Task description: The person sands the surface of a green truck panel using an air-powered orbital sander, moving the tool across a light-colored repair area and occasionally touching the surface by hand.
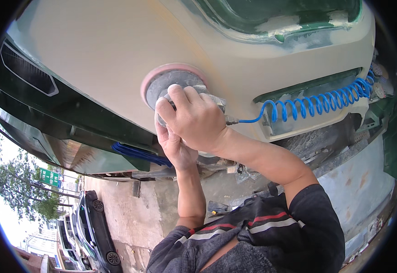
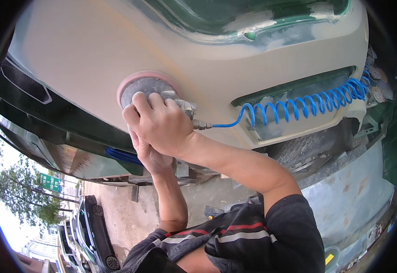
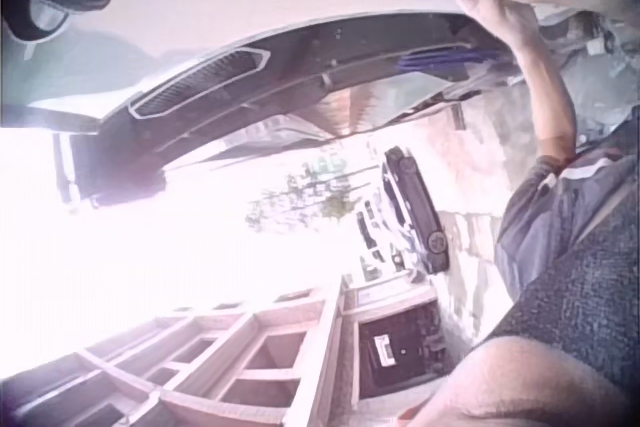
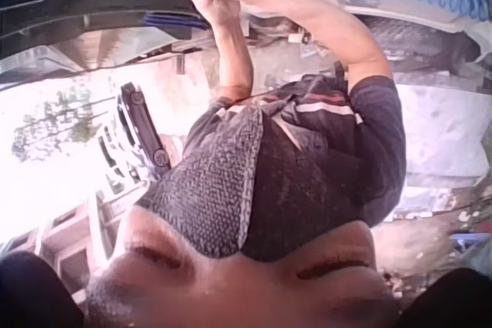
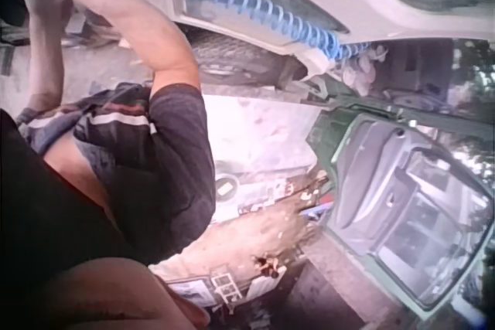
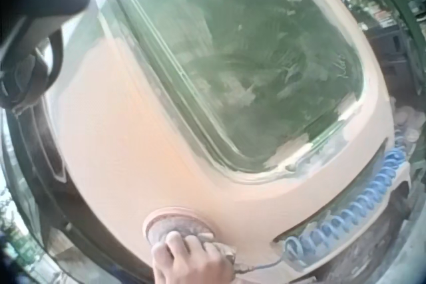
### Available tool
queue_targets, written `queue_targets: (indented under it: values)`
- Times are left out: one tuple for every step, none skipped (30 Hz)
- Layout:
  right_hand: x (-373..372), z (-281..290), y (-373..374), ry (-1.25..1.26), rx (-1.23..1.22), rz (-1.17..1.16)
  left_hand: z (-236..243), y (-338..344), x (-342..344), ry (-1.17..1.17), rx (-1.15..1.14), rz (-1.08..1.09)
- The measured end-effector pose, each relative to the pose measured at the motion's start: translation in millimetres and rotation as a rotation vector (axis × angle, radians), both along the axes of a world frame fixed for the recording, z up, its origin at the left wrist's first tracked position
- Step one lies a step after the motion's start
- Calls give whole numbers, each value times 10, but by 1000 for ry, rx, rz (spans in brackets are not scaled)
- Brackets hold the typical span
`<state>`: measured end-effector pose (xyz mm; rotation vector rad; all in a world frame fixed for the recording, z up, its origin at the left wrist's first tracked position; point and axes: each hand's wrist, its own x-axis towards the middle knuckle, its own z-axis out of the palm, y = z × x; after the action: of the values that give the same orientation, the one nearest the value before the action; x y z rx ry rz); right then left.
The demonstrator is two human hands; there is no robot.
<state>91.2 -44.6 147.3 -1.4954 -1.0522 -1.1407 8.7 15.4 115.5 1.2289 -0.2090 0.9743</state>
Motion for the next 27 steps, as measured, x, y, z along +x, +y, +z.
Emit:
queue_targets:
  values:
    - [-12, 53, -5, -11, -3, 1, 38, 21, 7, -11, -3, 1]
    - [-13, 97, -12, 1, -13, 13, 66, 47, 24, -24, -4, -4]
    - [-11, 126, -7, 14, -24, 24, 90, 71, 31, -37, -6, -10]
    - [-1, 145, 7, 0, -25, 20, 108, 93, 28, -51, -7, -14]
    - [20, 178, 21, -29, -13, 6, 136, 118, 33, -43, -8, -5]
    - [36, 217, 31, -57, -1, -8, 170, 138, 41, -35, -10, 3]
    - [43, 260, 38, -75, 1, -18, 221, 149, 48, -53, -8, -7]
    - [34, 289, 55, -74, 1, -13, 261, 164, 38, -50, 10, -1]
    - [31, 325, 70, -72, 2, -8, 303, 181, 36, -47, 28, 4]
    - [35, 373, 76, -91, 0, -14, 343, 207, 44, -66, 25, -1]
    - [34, 407, 73, -77, -4, -9, 367, 233, 53, -48, 44, 16]
    - [32, 444, 75, -63, -8, -4, 396, 252, 64, -31, 63, 34]
    - [35, 482, 86, -75, -11, -10, 445, 257, 78, -43, 60, 29]
    - [51, 517, 85, -75, -15, -17, 504, 241, 103, -52, 66, 26]
    - [67, 555, 82, -75, -19, -24, 552, 234, 129, -61, 72, 23]
    - [82, 602, 72, -84, -22, -34, 586, 245, 153, -71, 69, 15]
    - [89, 662, 60, -87, -12, -20, 633, 263, 163, -68, 81, 17]
    - [94, 710, 55, -90, -3, -7, 678, 276, 170, -65, 94, 20]
    - [93, 748, 58, -101, -3, -13, 723, 278, 171, -76, 94, 14]
    - [97, 772, 66, -106, 0, -17, 756, 280, 179, -76, 98, 29]
    - [103, 797, 72, -112, 2, -20, 791, 278, 190, -77, 102, 44]
    - [114, 833, 70, -120, 3, -28, 833, 272, 209, -85, 103, 37]
    - [120, 871, 67, -118, -5, -30, 872, 269, 226, -96, 101, 34]
    - [127, 905, 65, -116, -13, -32, 906, 270, 243, -107, 99, 32]
    - [134, 933, 64, -122, -14, -38, 933, 280, 255, -113, 98, 27]
    - [140, 968, 62, -130, -3, -40, 971, 295, 264, -107, 118, 36]
    - [146, 1003, 60, -138, 8, -41, 1007, 306, 273, -101, 138, 46]
